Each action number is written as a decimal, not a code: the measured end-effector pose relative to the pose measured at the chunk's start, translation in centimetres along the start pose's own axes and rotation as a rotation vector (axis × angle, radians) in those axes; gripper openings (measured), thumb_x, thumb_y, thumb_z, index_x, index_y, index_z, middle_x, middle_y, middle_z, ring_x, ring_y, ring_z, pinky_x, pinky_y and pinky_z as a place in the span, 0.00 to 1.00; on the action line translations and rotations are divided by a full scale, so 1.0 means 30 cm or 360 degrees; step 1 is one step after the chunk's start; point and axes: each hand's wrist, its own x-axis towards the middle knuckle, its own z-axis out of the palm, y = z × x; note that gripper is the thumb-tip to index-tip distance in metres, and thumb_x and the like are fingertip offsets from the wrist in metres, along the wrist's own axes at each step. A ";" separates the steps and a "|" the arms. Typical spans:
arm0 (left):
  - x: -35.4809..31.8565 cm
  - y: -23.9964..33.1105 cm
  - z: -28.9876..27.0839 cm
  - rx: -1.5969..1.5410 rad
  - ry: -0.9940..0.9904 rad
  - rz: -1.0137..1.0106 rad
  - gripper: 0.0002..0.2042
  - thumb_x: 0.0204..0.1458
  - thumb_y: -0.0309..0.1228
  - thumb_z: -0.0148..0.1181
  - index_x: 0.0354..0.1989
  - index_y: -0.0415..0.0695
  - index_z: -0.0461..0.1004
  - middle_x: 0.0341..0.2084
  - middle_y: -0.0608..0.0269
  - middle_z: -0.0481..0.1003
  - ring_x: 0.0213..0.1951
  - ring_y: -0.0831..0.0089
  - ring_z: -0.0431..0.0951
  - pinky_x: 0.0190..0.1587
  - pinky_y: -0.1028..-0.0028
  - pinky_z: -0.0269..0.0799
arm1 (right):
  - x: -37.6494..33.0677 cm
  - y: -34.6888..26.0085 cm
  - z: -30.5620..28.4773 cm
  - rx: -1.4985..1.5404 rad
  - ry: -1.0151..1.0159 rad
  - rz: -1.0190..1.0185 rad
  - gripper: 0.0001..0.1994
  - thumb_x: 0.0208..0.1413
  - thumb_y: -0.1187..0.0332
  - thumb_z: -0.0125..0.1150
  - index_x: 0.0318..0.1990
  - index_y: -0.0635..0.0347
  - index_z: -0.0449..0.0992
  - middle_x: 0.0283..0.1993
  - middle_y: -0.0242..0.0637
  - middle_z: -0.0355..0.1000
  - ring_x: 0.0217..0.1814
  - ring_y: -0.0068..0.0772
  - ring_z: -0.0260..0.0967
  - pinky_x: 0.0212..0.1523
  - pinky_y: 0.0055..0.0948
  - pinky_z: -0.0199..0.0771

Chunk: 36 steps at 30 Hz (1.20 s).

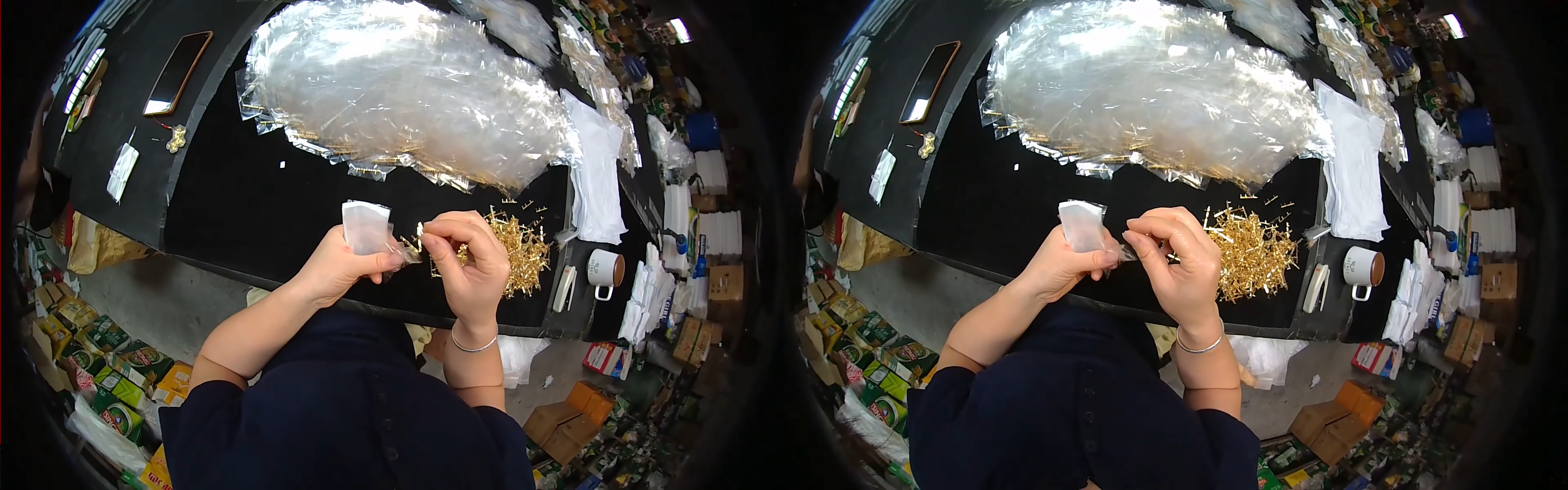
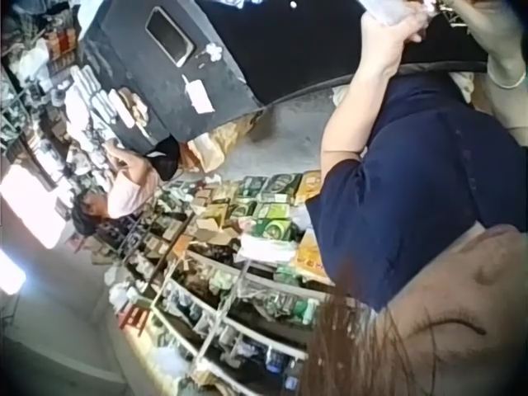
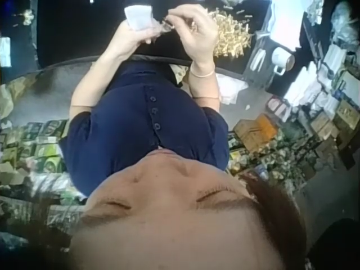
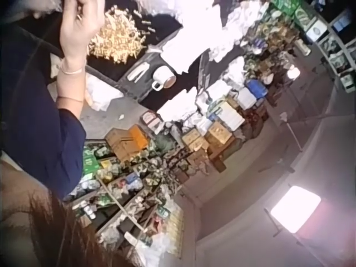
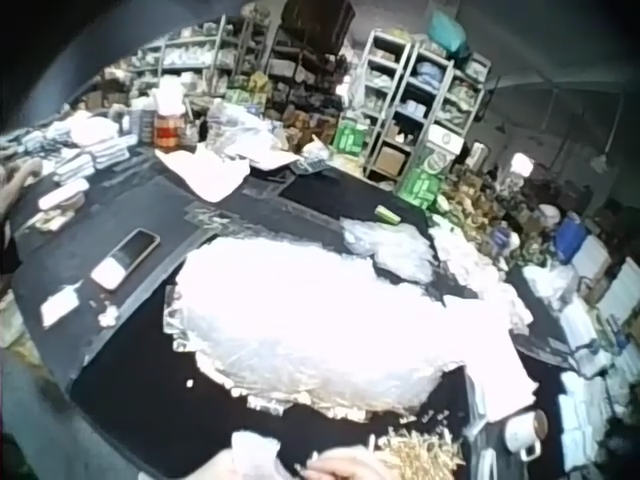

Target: The recorder is packaging small gold-colored accessories into small clear plastic bags at a workstation.

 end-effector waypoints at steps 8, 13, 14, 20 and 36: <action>-0.003 0.020 0.015 -0.0208 0.0043 -0.0040 0.10 0.49 0.24 0.67 0.38 0.37 0.74 0.28 0.61 0.75 0.27 0.77 0.74 0.26 0.82 0.68 | -0.018 -0.004 -0.002 0.0084 0.0019 0.0050 0.06 0.46 0.83 0.66 0.33 0.67 0.77 0.32 0.38 0.74 0.31 0.23 0.66 0.28 0.19 0.64; 0.002 -0.003 0.003 -0.0198 -0.0077 -0.0018 0.13 0.49 0.24 0.67 0.42 0.37 0.73 0.31 0.59 0.77 0.29 0.77 0.76 0.27 0.82 0.70 | -0.018 0.004 0.020 -0.0083 0.0016 -0.0103 0.08 0.44 0.83 0.68 0.34 0.66 0.77 0.33 0.38 0.75 0.30 0.23 0.67 0.27 0.19 0.65; 0.001 -0.003 0.004 -0.0198 -0.0077 -0.0019 0.13 0.49 0.24 0.67 0.42 0.37 0.73 0.31 0.59 0.77 0.29 0.77 0.76 0.27 0.82 0.70 | -0.017 0.006 0.023 -0.0154 -0.0002 -0.0160 0.09 0.44 0.82 0.68 0.34 0.66 0.77 0.33 0.38 0.75 0.30 0.24 0.68 0.26 0.19 0.65; -0.002 -0.006 0.018 -0.0011 -0.0020 0.0107 0.15 0.52 0.29 0.66 0.46 0.37 0.74 0.34 0.61 0.79 0.36 0.75 0.79 0.31 0.80 0.74 | -0.026 -0.005 0.021 -0.0079 -0.0061 0.0001 0.10 0.44 0.80 0.69 0.35 0.65 0.78 0.32 0.38 0.74 0.29 0.26 0.69 0.26 0.21 0.68; -0.059 -0.004 -0.023 0.0179 0.0300 0.0210 0.15 0.60 0.36 0.56 0.46 0.35 0.72 0.34 0.58 0.78 0.32 0.77 0.76 0.26 0.81 0.70 | 0.110 0.152 -0.002 -0.0474 0.0113 -0.0008 0.07 0.46 0.78 0.68 0.34 0.65 0.77 0.37 0.36 0.72 0.30 0.27 0.68 0.29 0.25 0.68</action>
